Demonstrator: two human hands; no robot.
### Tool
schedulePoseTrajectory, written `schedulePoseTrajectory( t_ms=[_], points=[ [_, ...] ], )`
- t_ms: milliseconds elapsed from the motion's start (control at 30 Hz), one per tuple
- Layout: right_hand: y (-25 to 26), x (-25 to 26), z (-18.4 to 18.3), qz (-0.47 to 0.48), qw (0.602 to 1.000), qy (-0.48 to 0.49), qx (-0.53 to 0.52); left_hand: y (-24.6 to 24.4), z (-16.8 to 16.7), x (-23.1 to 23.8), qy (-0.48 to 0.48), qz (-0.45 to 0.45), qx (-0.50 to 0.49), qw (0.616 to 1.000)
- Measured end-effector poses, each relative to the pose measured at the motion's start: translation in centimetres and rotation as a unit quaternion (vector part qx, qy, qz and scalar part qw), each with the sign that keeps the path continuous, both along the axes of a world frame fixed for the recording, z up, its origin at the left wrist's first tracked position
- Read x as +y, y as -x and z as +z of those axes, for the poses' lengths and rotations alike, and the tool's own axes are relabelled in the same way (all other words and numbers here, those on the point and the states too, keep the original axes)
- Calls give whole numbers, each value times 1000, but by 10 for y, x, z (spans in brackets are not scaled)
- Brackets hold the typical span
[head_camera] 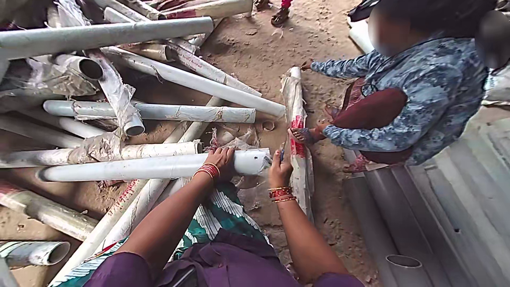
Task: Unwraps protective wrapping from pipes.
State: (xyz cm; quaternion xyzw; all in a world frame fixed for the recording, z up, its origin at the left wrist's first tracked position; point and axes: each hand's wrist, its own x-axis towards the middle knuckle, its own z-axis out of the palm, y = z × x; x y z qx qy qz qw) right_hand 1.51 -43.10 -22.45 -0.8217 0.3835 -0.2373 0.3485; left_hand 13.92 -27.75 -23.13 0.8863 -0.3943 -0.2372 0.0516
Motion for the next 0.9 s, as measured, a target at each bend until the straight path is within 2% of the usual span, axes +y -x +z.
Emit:
schedulePoseTrajectory(
  t_ms=[100, 167, 233, 367, 433, 467, 567, 700, 767, 900],
  points=[
    [11, -2, 8, 63, 997, 8, 42, -1, 4, 1, -4, 0, 10, 1000],
    [24, 0, 17, 68, 996, -17, 57, -2, 1, 1, 6, 0, 7, 1000],
    [44, -4, 31, 29, 998, -40, 33, -5, -1, 1, 11, -1, 7, 1000],
    [120, -47, 68, -57, 990, -112, -67, -6, -5, -10, -5, -9, 12, 1000],
    [152, -53, 66, -62, 981, -178, -48, -3, -1, -16, -30, -17, 27, 999],
    [160, -51, 56, -44, 983, -181, -9, -2, -1, -18, -39, -20, 30, 999],
    [143, -36, 13, 59, 980, -130, 139, 0, -1, -19, -51, -23, 32, 998],
    [78, -13, -25, 122, 982, -91, 110, 0, -6, -22, -60, -40, 25, 997],
    [54, -11, -41, 133, 986, -40, 90, -2, -9, -23, -61, -51, 27, 996],
    [31, -31, -52, 133, 970, -71, 192, -25, -27, -26, -49, -60, 80, 994]
  ],
)
